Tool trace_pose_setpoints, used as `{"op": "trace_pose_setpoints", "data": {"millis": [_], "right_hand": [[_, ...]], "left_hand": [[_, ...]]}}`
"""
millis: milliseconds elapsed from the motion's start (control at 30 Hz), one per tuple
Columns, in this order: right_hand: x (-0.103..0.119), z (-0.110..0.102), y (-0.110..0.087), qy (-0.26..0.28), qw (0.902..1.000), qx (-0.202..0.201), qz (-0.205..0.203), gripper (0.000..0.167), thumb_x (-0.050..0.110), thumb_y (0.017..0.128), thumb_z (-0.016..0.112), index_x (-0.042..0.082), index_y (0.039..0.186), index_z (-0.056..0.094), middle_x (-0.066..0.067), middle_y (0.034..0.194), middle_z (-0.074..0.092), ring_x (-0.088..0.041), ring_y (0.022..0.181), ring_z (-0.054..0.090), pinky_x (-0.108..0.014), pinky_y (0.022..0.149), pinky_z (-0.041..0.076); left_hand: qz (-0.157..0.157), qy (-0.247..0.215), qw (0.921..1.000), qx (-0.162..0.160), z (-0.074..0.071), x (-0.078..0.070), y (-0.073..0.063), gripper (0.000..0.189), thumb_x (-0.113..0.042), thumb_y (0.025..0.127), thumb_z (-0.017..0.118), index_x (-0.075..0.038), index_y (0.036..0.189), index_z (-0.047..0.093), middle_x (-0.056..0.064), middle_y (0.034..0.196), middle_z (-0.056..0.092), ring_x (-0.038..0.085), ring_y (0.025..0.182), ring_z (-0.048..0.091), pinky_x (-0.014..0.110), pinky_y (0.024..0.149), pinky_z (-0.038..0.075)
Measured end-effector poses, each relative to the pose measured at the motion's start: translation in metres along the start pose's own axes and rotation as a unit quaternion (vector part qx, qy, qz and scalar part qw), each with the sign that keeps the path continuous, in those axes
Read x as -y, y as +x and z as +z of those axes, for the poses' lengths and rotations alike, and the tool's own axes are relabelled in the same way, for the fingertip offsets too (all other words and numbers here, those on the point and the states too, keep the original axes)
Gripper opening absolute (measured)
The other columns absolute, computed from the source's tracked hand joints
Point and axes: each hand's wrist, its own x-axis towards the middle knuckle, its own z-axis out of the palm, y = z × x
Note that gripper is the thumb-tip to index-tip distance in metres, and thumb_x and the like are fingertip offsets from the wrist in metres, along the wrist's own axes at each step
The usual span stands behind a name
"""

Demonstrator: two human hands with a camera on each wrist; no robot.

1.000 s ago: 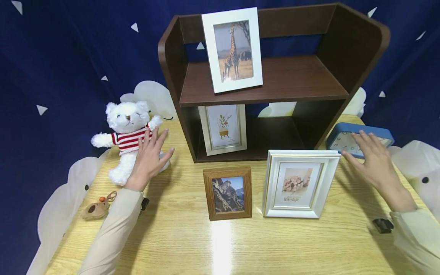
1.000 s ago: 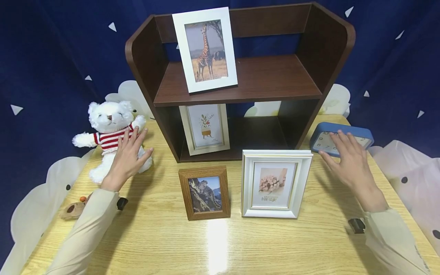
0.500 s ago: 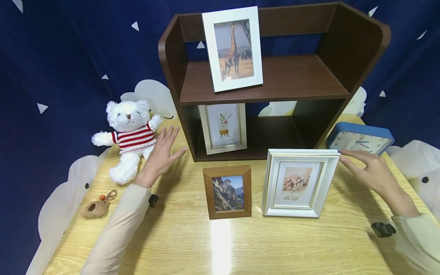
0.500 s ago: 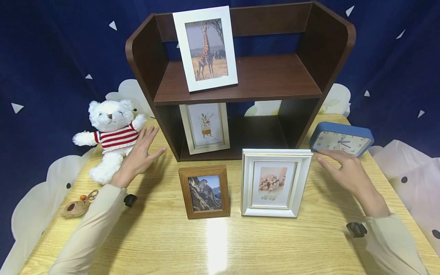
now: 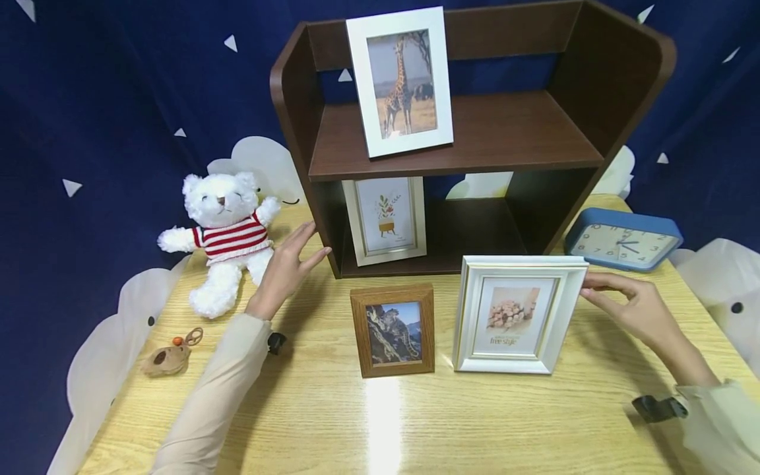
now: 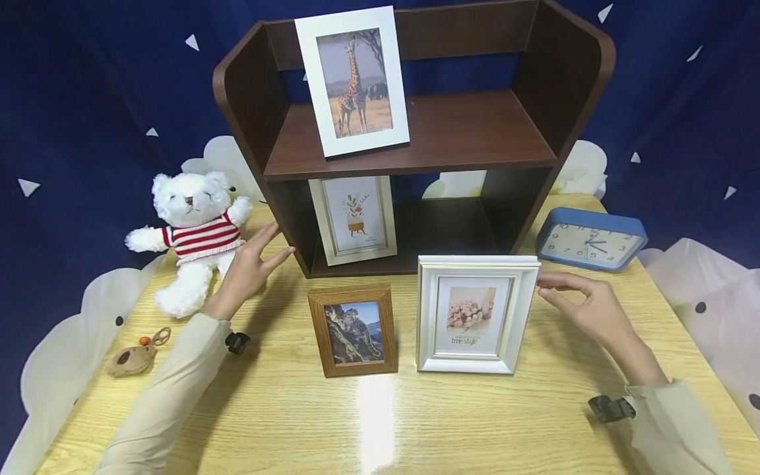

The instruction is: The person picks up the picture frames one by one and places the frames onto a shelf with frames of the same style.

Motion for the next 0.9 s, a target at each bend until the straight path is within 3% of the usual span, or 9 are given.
{"op": "trace_pose_setpoints", "data": {"millis": [167,367,700,900], "right_hand": [[0.004,0.004,-0.008,0.058,0.9978,0.01,-0.029,0.025,-0.005,0.086,0.065,0.011,0.104,0.072,0.028,0.103,0.064,0.014,0.102,0.054,-0.002,0.086,0.035],[0.009,0.011,-0.018,0.111,0.9924,0.016,-0.052,0.029,-0.013,0.088,0.054,0.003,0.108,0.069,0.024,0.105,0.066,0.01,0.103,0.057,-0.005,0.086,0.04],[0.012,0.021,-0.033,0.133,0.989,0.021,-0.061,0.028,-0.019,0.084,0.055,-0.007,0.108,0.065,0.017,0.104,0.068,0.004,0.097,0.062,-0.007,0.085,0.045],[0.013,0.027,-0.041,0.167,0.985,0.015,-0.039,0.032,-0.021,0.081,0.058,-0.008,0.11,0.064,0.013,0.103,0.07,0.001,0.095,0.063,-0.009,0.084,0.047]], "left_hand": [[0.011,-0.017,0.9995,-0.025,0.004,-0.001,0.002,0.055,-0.014,0.085,0.071,0.004,0.133,0.051,0.023,0.12,0.062,0.037,0.116,0.057,0.047,0.099,0.045],[0.023,-0.037,0.998,-0.046,0.008,0.0,0.004,0.051,-0.009,0.083,0.073,0.004,0.13,0.054,0.022,0.104,0.069,0.035,0.102,0.065,0.046,0.09,0.051],[0.034,-0.074,0.9919,-0.098,0.012,0.001,0.007,0.041,-0.001,0.081,0.073,0.008,0.12,0.061,0.024,0.106,0.068,0.035,0.091,0.069,0.042,0.08,0.056],[0.043,-0.088,0.9865,-0.132,0.013,0.0,0.008,0.035,0.003,0.08,0.072,0.008,0.114,0.064,0.022,0.099,0.07,0.036,0.086,0.07,0.041,0.074,0.057]]}}
